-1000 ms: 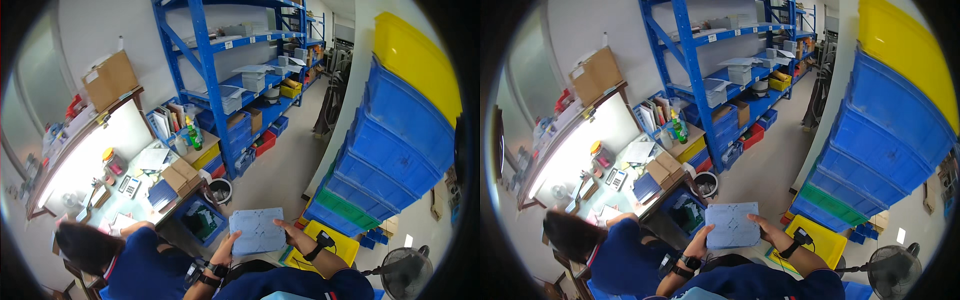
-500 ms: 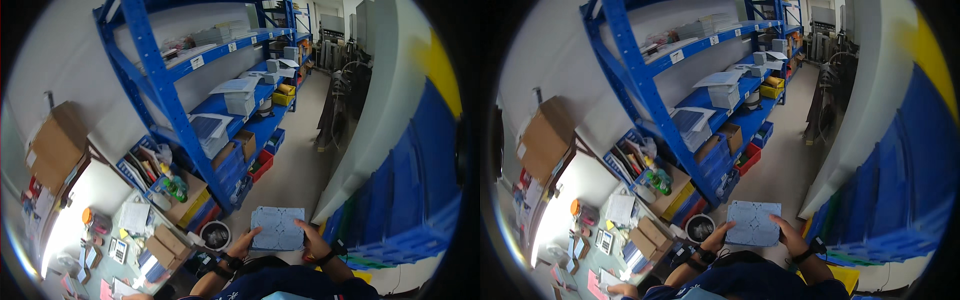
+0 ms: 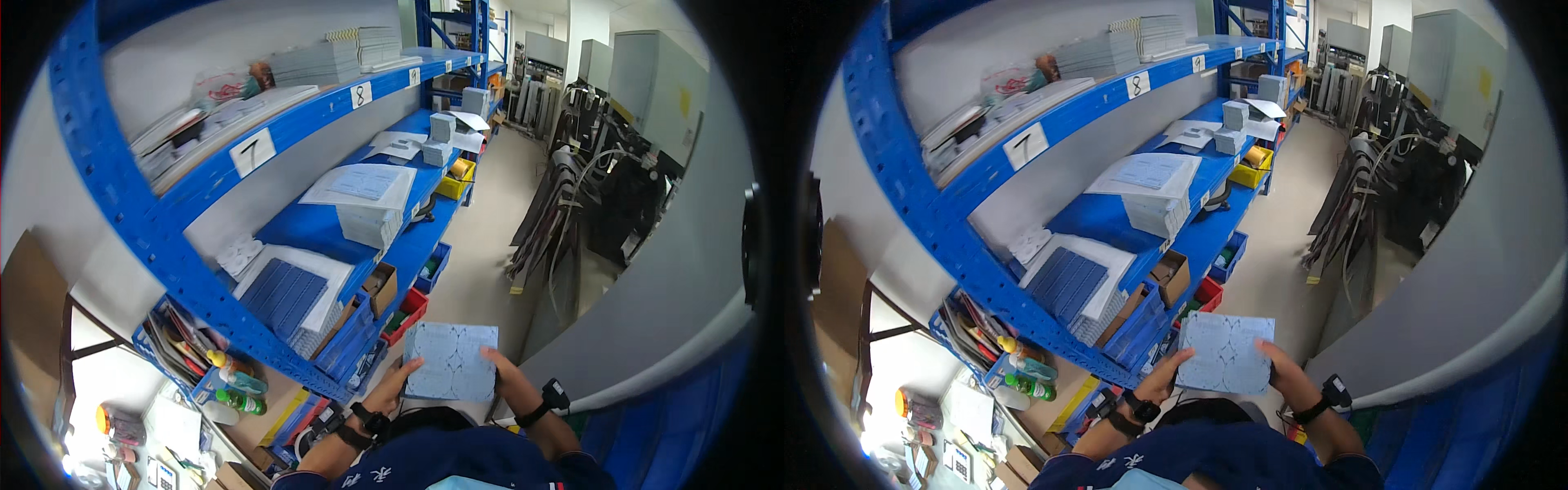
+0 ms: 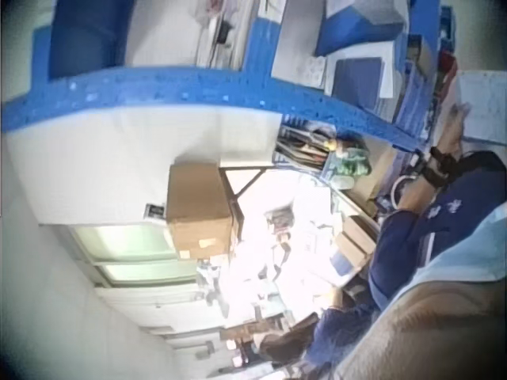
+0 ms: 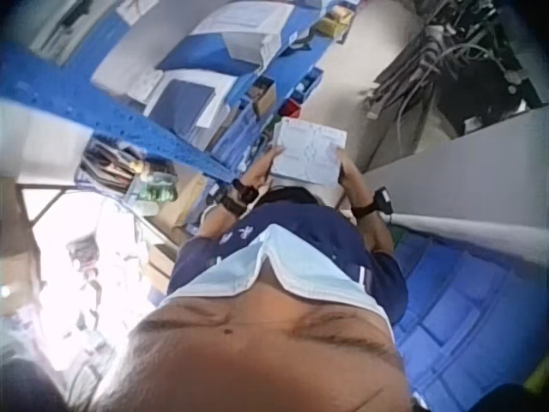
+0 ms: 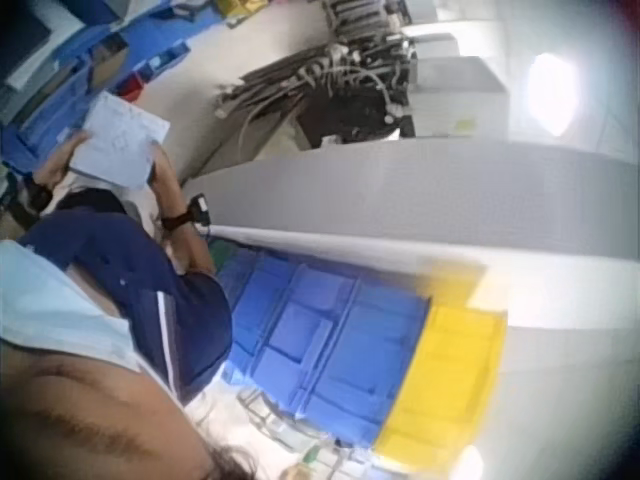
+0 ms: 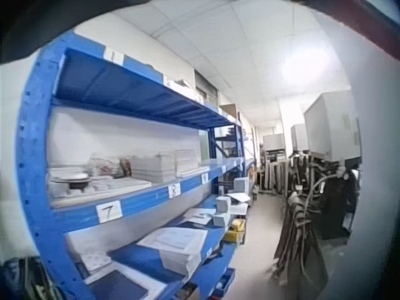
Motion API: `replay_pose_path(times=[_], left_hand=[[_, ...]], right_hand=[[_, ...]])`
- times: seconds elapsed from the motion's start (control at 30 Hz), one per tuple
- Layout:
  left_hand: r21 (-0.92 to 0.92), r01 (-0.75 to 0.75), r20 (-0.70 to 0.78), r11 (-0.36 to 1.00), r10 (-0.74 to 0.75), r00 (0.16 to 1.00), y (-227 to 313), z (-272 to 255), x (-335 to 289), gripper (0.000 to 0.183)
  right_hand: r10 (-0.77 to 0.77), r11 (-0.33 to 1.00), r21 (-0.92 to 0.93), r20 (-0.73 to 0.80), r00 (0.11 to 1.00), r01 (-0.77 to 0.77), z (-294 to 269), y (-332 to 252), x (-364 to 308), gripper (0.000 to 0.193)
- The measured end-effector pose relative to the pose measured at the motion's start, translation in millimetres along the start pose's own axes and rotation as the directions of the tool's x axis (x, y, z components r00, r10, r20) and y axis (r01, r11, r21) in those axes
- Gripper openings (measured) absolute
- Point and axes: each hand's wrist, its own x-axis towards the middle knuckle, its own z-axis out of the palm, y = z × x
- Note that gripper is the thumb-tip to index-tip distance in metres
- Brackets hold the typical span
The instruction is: Pick up metal panels from a trolley, transport them to a storage shelf, check a production document, and organize the panels on the shelf.
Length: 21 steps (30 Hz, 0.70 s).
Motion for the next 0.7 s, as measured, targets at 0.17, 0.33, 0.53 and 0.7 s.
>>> replay_pose_path(times=[0.17, 0.33, 0.53, 0.7], left_hand=[[0.023, -0.131, 0.039, 0.991, 0.13, 0.991, 66, 16, 73, 0.071], [0.111, -0.276, -0.172, 0.955, 0.292, 0.941, 106, 30, 129, 0.069], [0.0, -0.429, -0.318, 0.903, 0.407, 0.856, 198, 76, 170, 0.058], [0.095, -0.523, -0.511, 0.847, 0.492, 0.704, 272, 65, 198, 0.045]], right_hand=[[0.082, 0.997, -0.013, 0.105, 0.991, -0.081, -14, -89, 88, 0.061], [0.232, 0.968, -0.144, 0.203, 0.951, -0.205, -4, -191, 172, 0.061], [0.365, 0.929, -0.224, 0.419, 0.832, -0.294, 23, -281, 279, 0.061], [0.375, 0.927, -0.231, 0.605, 0.702, -0.296, 66, -323, 378, 0.063]])
